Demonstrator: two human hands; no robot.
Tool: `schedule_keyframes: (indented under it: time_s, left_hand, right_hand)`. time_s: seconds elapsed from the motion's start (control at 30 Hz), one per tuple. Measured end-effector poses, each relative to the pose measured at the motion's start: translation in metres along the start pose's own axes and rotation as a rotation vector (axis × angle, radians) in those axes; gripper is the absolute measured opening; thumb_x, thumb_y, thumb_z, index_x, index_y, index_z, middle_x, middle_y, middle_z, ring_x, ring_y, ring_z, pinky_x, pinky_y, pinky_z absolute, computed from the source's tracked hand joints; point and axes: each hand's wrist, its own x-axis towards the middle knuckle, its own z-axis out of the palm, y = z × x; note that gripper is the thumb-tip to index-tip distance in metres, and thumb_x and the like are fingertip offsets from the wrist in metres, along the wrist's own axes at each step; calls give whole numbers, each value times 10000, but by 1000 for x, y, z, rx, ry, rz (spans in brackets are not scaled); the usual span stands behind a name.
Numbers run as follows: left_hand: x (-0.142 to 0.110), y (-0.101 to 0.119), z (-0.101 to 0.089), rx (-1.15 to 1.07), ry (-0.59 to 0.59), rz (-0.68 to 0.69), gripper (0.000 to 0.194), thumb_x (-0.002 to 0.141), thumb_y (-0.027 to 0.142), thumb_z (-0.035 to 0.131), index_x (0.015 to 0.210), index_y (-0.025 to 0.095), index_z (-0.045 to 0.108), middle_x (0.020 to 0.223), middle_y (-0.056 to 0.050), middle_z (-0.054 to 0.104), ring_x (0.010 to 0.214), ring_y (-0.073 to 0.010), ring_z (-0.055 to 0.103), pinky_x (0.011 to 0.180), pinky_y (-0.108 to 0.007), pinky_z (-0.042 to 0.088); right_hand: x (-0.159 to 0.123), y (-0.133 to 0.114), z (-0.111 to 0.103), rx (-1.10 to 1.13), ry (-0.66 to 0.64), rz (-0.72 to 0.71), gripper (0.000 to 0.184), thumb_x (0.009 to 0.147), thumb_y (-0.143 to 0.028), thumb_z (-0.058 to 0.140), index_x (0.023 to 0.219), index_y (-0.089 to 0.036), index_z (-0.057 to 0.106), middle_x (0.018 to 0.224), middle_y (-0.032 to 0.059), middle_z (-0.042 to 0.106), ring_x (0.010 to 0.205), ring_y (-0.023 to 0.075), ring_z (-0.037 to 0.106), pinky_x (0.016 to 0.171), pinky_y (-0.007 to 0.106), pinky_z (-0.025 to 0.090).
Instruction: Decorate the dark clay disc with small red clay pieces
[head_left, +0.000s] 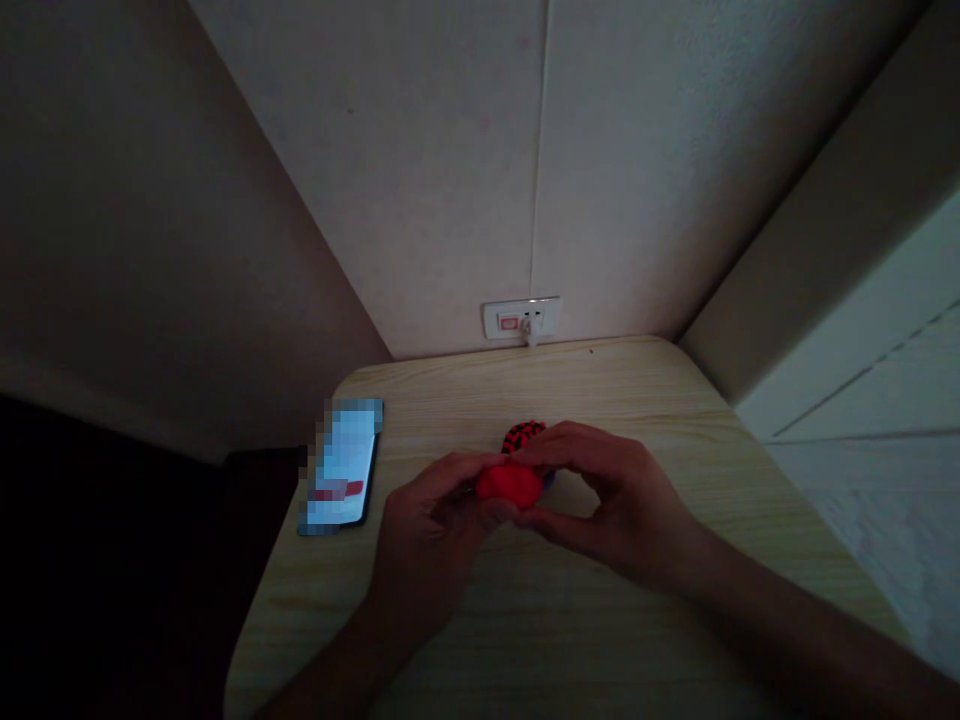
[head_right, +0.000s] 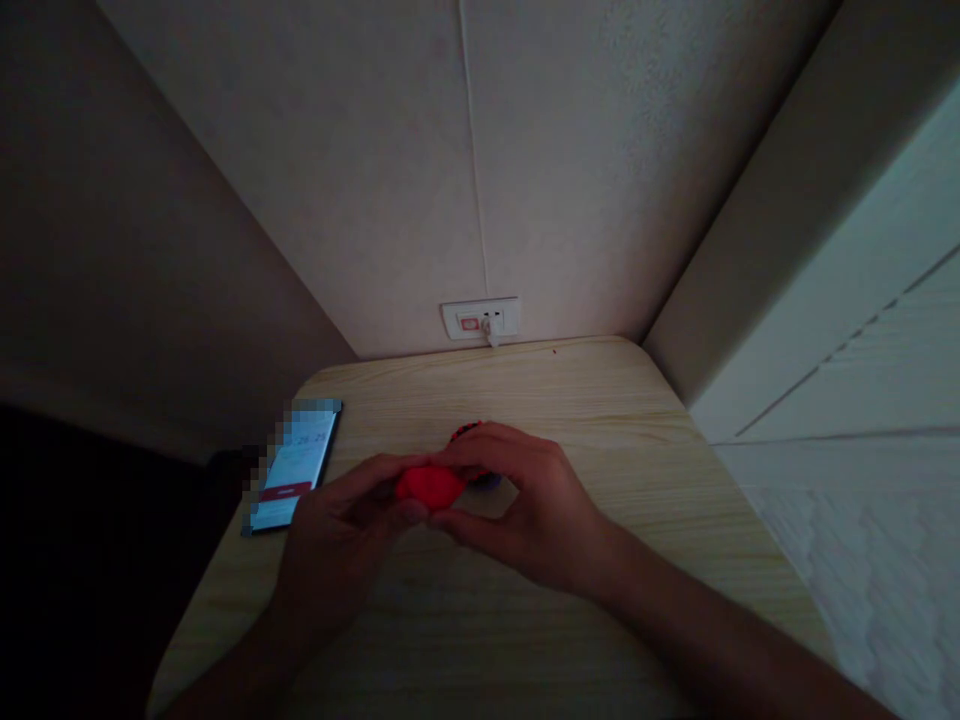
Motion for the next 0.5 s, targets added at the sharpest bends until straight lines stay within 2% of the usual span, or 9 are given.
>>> schedule_keyframes:
  time_s: [0.07, 0.13, 0.3, 0.5]
  left_hand:
    - [0, 0, 0, -30, 11, -31, 211, 708, 208, 927, 910, 220, 866, 832, -27, 815, 785, -194, 738, 720, -230, 589]
    - [0, 0, 0, -88, 4, -76, 197, 666, 213, 957, 841, 215, 866, 777, -19, 812, 728, -178, 728, 677, -212, 581]
    - [-2, -6, -1, -261, -47, -164, 184, 627, 271, 992, 710, 209, 840, 658, -1, 785, 598, -132, 688, 591, -181, 548]
    - [-8, -16, -1, -437, -91, -275, 297, 678, 443, 957, 757, 188, 827, 639, -32, 771, 531, -148, 678, 511, -216, 538]
  right_hand:
    - [-1, -2, 3, -38, 4, -2, 446, 770, -192, 911, 1184, -217, 746, 1064, 68, 763, 971, 220, 699, 871, 351, 561]
    - [-1, -3, 5, -8, 20, 46, 400, 771, -219, 913, 1143, -216, 769, 1025, 65, 778, 934, 216, 709, 846, 345, 568]
    - [-2, -8, 11, 355, 53, 306, 256, 769, -255, 905, 1010, -219, 827, 943, 61, 803, 870, 211, 745, 815, 338, 615]
    - [1, -12, 14, 716, -39, 498, 150, 838, -274, 847, 983, -239, 855, 818, 29, 814, 769, 172, 767, 763, 281, 620]
